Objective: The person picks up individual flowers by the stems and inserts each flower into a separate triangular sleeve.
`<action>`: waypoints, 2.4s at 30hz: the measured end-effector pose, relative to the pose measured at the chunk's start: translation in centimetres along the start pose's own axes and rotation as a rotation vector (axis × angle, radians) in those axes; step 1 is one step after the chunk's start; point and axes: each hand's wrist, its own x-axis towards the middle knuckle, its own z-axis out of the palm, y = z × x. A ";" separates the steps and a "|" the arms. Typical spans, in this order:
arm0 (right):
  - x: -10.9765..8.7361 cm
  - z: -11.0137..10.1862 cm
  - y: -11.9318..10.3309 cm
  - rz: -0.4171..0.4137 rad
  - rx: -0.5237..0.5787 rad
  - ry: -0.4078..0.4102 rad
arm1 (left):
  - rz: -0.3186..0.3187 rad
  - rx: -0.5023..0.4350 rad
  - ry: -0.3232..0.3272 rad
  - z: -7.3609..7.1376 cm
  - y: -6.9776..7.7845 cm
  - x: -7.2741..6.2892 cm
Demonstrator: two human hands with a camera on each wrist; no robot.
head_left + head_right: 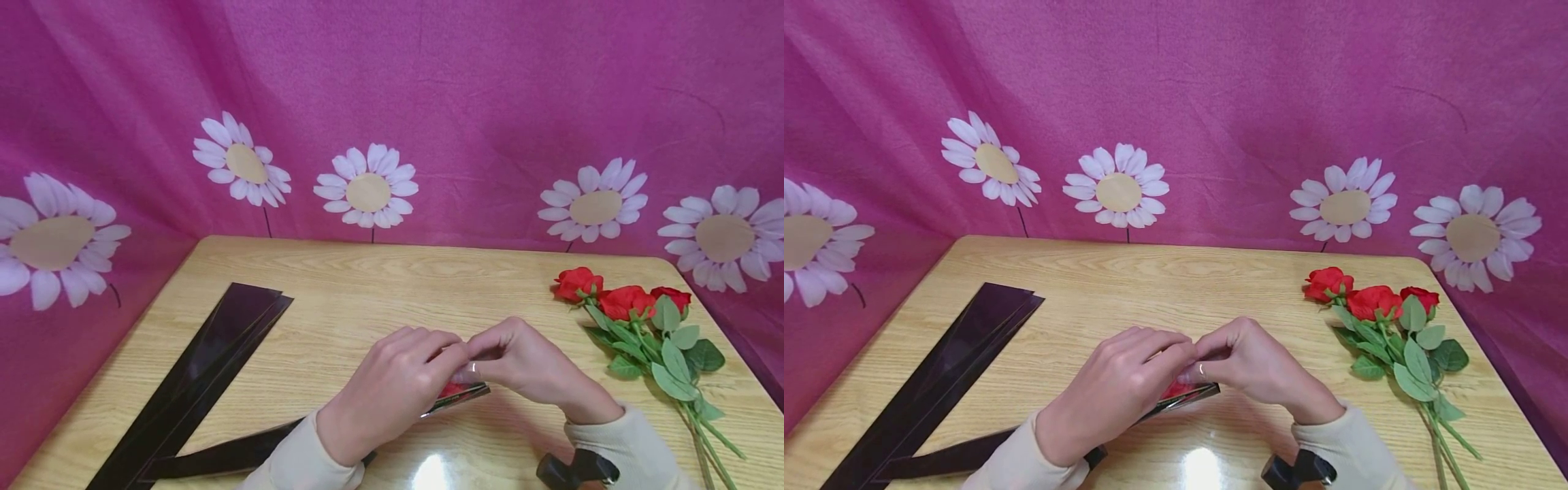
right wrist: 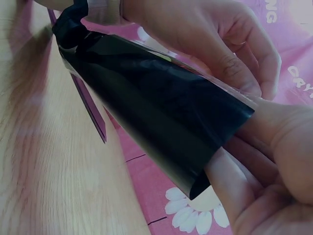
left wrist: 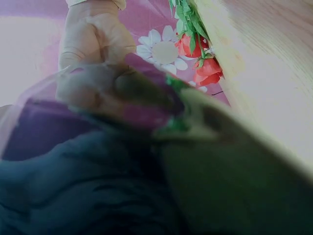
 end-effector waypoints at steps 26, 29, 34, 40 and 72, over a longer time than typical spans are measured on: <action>-0.4 -0.6 -0.2 -0.012 -0.056 0.038 | -0.054 -0.040 -0.046 -0.2 -0.6 0.0; -0.6 -1.0 -0.3 -0.042 -0.038 0.091 | -0.046 -0.017 -0.027 -0.2 -0.7 0.0; -1.0 -1.7 -0.7 -0.086 -0.059 0.182 | -0.047 0.013 -0.005 -0.4 -1.0 0.1; -1.1 -2.2 -0.8 -0.072 -0.100 0.151 | -0.078 0.024 -0.005 -0.7 -1.3 0.1; -0.1 -0.9 -0.2 0.052 -0.085 0.017 | -0.205 -0.058 -0.036 -0.4 -2.0 0.0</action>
